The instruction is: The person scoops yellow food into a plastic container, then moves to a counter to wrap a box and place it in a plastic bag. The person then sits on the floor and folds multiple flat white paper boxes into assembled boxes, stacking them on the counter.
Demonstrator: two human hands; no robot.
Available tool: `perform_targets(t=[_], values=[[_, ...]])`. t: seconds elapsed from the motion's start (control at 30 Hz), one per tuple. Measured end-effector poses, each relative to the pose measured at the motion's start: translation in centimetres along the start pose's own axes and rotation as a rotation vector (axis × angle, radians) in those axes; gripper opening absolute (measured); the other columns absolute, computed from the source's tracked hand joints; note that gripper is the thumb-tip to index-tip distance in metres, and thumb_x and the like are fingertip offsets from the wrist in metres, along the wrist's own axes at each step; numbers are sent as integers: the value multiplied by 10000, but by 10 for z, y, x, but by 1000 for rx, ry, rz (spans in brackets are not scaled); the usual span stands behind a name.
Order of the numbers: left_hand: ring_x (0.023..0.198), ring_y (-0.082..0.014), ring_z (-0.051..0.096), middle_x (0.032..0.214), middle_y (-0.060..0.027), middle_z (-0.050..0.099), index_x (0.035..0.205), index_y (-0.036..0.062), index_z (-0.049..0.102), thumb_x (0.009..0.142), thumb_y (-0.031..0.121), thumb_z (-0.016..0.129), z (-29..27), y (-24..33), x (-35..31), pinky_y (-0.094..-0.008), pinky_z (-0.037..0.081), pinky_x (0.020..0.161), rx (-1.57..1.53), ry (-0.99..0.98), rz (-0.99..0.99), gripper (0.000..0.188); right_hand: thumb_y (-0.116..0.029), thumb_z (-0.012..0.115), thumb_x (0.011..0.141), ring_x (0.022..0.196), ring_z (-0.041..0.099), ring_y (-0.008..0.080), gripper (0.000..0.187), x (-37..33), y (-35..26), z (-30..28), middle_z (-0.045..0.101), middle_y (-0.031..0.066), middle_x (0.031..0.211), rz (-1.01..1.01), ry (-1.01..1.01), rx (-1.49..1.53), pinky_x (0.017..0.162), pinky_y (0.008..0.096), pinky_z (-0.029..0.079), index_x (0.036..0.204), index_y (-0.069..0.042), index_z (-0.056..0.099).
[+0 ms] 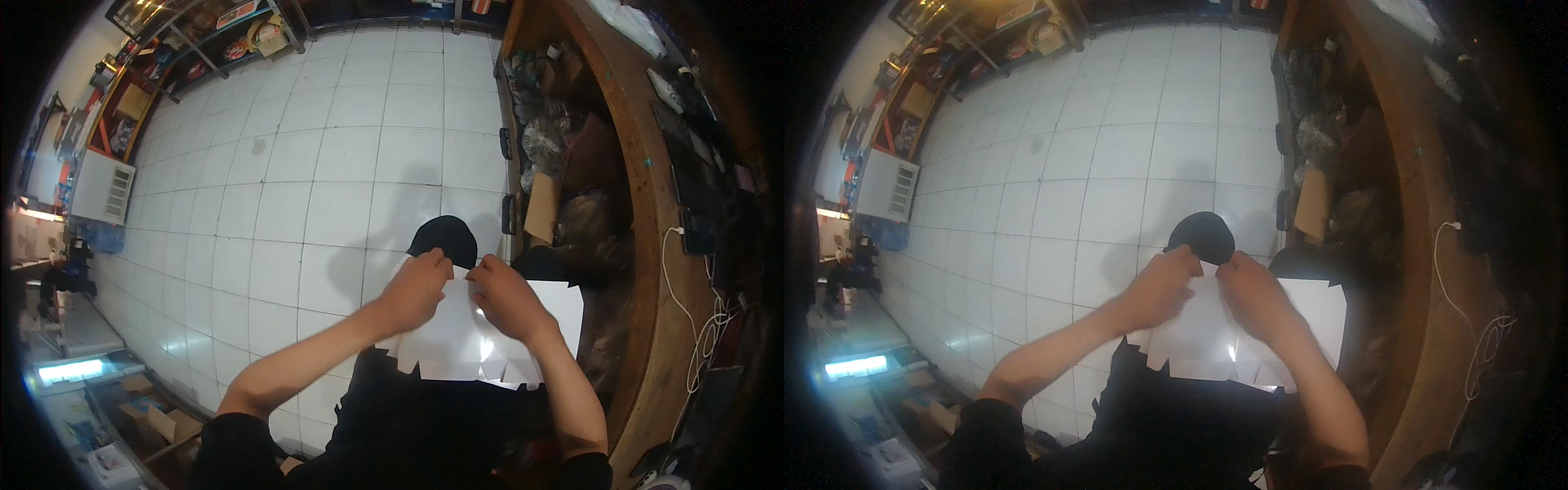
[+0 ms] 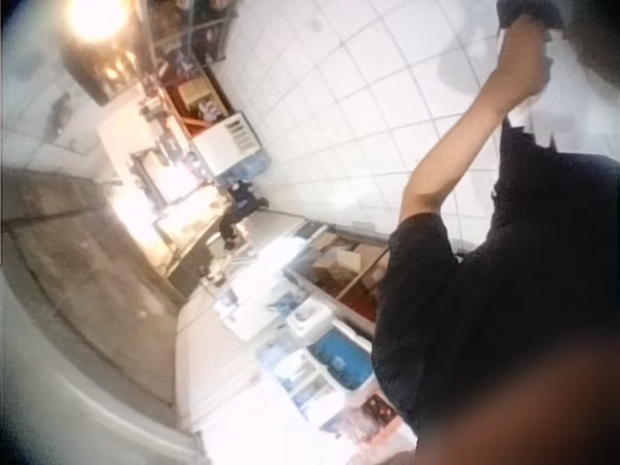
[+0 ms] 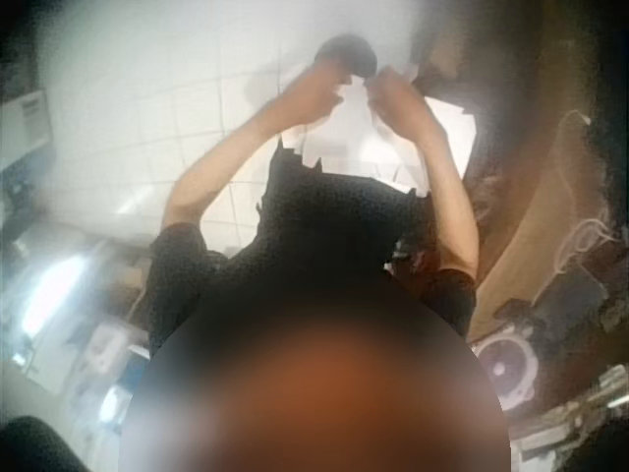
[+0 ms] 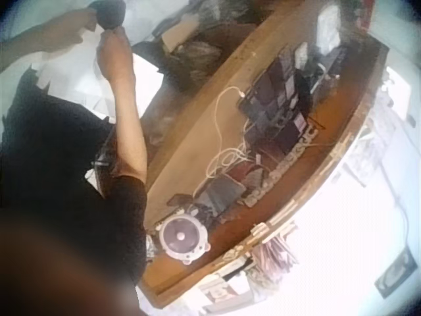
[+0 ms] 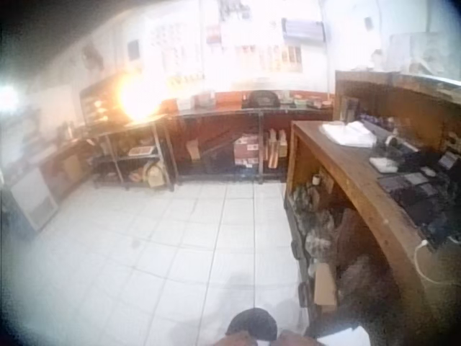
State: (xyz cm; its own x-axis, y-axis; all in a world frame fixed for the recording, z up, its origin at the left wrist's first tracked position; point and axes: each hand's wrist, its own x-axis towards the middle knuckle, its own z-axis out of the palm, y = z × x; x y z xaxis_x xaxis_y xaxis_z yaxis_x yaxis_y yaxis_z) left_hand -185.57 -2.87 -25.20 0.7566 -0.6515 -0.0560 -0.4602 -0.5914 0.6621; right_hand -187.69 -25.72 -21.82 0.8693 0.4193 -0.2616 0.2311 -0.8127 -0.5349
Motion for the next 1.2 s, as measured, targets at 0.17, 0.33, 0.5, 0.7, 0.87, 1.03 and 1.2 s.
perform_targets(t=[0.17,0.33,0.5,0.7,0.87,1.03,1.2], values=[[868,-261,562,950,-91,531,956,55,641,907,115,649,49,17,-36,-412,444,790,471,275,268,78,-11,665,861,945,593,347,149,-36,5,56,555,153,993,-313,345,-154,829,462,493,1008,-25,639],[870,-246,563,940,-86,542,950,54,658,895,113,672,45,17,-28,-388,447,773,446,202,319,82,-51,696,860,936,573,323,261,-39,21,59,542,141,995,-346,368,-122,822,435,487,1113,3,657],[915,-236,584,984,-83,584,1091,27,689,1008,146,645,19,23,-3,-381,440,803,407,50,283,152,-42,694,870,935,574,314,263,-41,17,55,543,136,1003,-329,410,-114,828,425,497,1126,8,663],[961,-224,603,1054,-69,626,1393,-21,665,1044,183,631,43,9,-15,-383,439,842,425,64,369,406,-46,700,875,945,589,309,271,-50,20,71,548,121,993,-343,434,-124,814,414,524,1139,12,681],[1007,-261,636,1090,-78,662,1301,31,692,969,104,656,32,14,-12,-414,470,879,405,-13,342,343,-88,760,886,1069,625,329,329,-53,27,56,621,137,1083,-240,329,-96,931,448,519,1200,-8,704],[1021,-230,624,1088,-58,634,1218,79,694,930,99,652,16,13,-23,-373,449,900,341,41,371,292,-231,797,965,1180,642,320,372,-77,38,-21,702,141,1213,-11,312,-128,1054,457,444,1293,-65,740],[1058,-276,659,1150,-101,655,1306,42,677,997,164,704,-1,33,-11,-431,508,921,387,-148,261,333,-252,737,1026,1071,662,306,303,-88,53,-23,726,141,1053,42,237,12,1000,416,418,1244,-44,767]])
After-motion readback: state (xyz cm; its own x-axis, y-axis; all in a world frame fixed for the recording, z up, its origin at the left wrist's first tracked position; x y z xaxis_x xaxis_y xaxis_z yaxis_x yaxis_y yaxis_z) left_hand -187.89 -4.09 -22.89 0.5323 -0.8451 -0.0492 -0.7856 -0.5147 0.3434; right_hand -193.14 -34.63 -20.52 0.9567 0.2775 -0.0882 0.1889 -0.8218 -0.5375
